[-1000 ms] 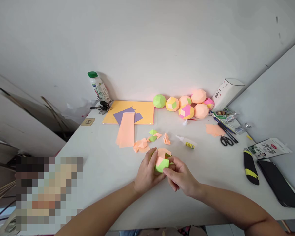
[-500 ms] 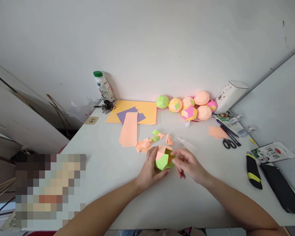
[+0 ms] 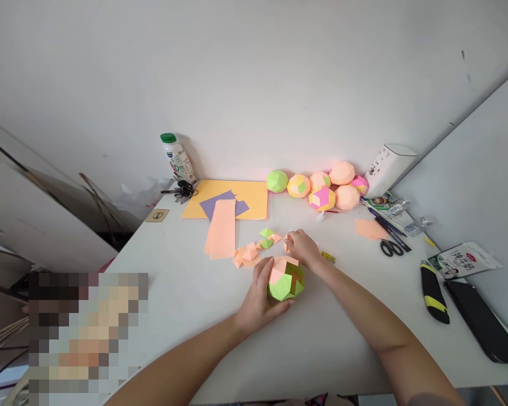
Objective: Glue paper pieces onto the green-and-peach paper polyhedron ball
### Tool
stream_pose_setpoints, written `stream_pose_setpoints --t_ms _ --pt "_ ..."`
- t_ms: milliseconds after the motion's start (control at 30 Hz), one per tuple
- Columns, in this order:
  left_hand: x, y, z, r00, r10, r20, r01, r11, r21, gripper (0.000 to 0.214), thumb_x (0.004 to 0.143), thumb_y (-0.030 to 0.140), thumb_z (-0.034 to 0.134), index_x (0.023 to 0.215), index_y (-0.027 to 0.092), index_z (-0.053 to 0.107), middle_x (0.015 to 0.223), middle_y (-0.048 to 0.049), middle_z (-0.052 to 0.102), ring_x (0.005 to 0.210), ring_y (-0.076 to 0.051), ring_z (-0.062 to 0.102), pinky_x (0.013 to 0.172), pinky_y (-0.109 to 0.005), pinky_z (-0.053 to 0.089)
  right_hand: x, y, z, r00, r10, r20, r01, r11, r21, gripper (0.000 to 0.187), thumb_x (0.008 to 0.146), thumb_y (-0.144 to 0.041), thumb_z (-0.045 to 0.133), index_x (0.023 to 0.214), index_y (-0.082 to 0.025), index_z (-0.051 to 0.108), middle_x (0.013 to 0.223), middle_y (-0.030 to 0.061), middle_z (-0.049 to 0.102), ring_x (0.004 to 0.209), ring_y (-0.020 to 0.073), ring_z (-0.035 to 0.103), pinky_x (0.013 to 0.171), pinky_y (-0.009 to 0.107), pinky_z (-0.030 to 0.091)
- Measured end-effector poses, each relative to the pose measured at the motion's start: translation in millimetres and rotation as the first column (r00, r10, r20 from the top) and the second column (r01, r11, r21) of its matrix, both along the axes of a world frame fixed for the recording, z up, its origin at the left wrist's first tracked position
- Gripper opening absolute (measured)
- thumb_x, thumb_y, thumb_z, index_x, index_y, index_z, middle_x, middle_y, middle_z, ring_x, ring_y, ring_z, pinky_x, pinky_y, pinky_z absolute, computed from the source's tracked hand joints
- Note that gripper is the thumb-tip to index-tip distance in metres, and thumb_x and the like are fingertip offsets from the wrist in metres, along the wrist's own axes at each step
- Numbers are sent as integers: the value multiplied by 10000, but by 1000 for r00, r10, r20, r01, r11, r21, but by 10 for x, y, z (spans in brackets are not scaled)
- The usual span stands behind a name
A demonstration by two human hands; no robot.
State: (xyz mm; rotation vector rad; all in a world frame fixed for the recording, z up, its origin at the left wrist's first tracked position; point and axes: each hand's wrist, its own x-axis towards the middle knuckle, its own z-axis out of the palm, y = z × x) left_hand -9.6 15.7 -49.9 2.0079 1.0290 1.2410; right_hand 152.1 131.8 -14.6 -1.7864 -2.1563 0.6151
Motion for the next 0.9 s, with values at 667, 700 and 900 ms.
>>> stream_pose_setpoints --t_ms 667,700,900 --pt "-1 -28 21 999 -24 -48 24 1000 10 912 798 349 673 1470 329 57 1419 -171 199 1360 -388 233 1033 -616 353 352 -364 266 966 20 -257 11 993 117 19 807 -203 472 807 -221 466 666 -13 567 569 157 508 553 259 339" --pt "-2 -28 20 999 -24 -49 24 1000 5 908 799 352 671 1469 329 59 1419 -169 199 1362 -386 232 1036 -612 352 371 -384 271 957 30 -290 -3 996 92 29 801 -197 469 792 -222 456 665 -17 555 574 152 502 556 259 345" --pt "-15 -24 11 998 -4 -57 3 1000 -11 890 807 358 659 1469 319 66 1415 -168 210 1360 -372 248 1036 -590 365 451 -421 356 856 51 -515 -165 970 -178 16 763 -207 507 764 -201 522 695 -16 582 574 116 532 523 236 414"
